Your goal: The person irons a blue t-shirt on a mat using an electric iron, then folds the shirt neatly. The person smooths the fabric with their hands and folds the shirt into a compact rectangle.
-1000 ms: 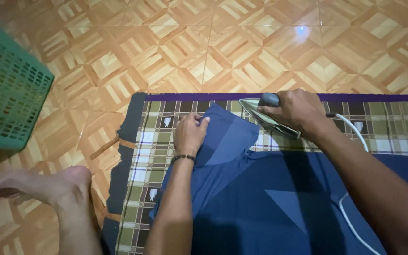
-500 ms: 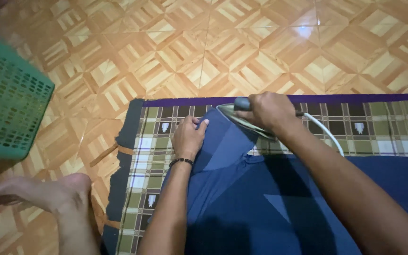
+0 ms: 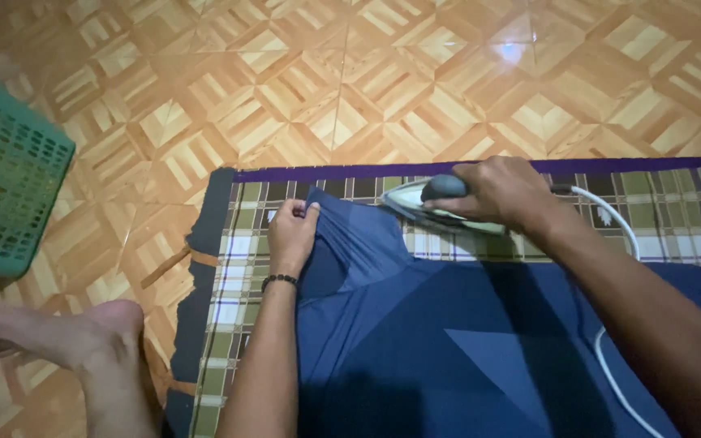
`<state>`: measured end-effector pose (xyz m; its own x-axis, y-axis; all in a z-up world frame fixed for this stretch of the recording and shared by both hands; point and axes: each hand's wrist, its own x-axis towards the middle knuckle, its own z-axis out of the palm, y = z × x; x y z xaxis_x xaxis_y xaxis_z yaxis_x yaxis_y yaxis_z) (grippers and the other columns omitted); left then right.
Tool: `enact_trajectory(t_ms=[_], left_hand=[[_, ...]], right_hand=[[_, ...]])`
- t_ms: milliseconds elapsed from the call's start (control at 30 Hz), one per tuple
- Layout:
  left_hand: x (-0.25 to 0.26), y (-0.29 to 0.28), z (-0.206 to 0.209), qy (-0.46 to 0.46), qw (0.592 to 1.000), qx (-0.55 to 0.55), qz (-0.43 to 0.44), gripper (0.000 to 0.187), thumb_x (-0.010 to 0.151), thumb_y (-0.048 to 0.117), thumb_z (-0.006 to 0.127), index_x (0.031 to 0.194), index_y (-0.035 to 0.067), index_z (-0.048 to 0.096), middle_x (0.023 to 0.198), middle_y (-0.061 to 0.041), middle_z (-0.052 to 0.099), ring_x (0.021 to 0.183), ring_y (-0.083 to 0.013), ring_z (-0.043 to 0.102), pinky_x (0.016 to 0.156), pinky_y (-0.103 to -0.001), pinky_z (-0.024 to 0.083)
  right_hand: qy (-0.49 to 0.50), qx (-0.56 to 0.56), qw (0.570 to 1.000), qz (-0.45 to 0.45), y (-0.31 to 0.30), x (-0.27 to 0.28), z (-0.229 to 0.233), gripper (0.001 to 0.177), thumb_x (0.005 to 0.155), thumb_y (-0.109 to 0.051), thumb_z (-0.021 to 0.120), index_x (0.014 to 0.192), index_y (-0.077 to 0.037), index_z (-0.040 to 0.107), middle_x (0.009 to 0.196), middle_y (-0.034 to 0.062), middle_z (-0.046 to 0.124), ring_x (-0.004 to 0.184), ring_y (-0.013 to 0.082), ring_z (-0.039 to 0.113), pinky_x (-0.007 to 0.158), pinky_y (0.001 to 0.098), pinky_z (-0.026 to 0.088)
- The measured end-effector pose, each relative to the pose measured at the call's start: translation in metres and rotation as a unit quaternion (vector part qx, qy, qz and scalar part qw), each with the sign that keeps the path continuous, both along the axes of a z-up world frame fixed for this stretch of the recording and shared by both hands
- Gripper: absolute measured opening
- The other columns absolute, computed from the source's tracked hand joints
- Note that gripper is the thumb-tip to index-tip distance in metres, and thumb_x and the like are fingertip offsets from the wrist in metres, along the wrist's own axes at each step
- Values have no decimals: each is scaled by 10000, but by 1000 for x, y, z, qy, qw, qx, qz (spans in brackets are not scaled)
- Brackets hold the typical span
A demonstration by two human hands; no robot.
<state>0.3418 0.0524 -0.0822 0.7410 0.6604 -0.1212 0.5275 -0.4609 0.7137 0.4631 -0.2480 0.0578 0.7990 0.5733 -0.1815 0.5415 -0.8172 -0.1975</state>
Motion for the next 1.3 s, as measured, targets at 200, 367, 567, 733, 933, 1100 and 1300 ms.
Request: enact_trajectory(t_ms=[200,367,567,733,933,1100,1300], left_hand=[[9,7,-12,11,999,-32,13,279,891,414,727,999,157,729,931,-75,752,993,-283,726,861,-436,560],[4,7,-12,8,999,-36,19,308,903,421,727,1023,137,725,935,-111,757,995,-307,730,854,-447,565],[3,9,-12,15,999,-41,20,294,894,437,732,1019,171,739,905,-43,761,962,-246,733,853,-408,563],[4,6,-7,7,999,-37,16,284,909,416,727,1017,155,738,925,-68,761,971,-275,730,858,-438,559],[3,12,-22,8,1000,-19,14,305,926,432,720,1069,163,733,997,-87,762,1036,-298,717,902,-454,557],[4,20,-25,10,999,-32,-21,375,956,484,712,1147,161,733,1085,-124,762,1088,-322,704,922,-478,554],[-48,-45,73,23,990,-103,-96,537,949,435,635,1376,113,588,1381,-169,649,1276,-231,626,1083,-348,454]], right_hand=[[-2,-68,979,194,16,-1,-48,546,819,-755,679,993,-244,764,941,11,813,920,244,785,796,416,632],[-3,-75,994,85,16,-5,-35,560,842,-757,620,987,-232,750,958,84,804,957,314,775,811,465,618],[-21,-50,998,18,9,1,-25,605,858,-748,584,1023,-186,737,951,148,791,968,361,765,826,500,604],[-1,-86,991,101,11,-37,-22,519,861,-725,634,1021,-246,753,919,72,802,929,282,786,813,420,628],[0,-57,998,-19,-23,-13,-24,565,873,-716,604,1056,-202,751,951,141,804,969,342,776,816,478,615],[4,-58,986,-153,-124,-31,32,572,875,-690,580,1178,-214,680,1079,193,788,1084,395,734,896,520,587],[-18,-119,918,-378,-342,-77,44,687,922,-800,420,1224,-216,619,1105,247,755,1047,485,699,782,552,548]])
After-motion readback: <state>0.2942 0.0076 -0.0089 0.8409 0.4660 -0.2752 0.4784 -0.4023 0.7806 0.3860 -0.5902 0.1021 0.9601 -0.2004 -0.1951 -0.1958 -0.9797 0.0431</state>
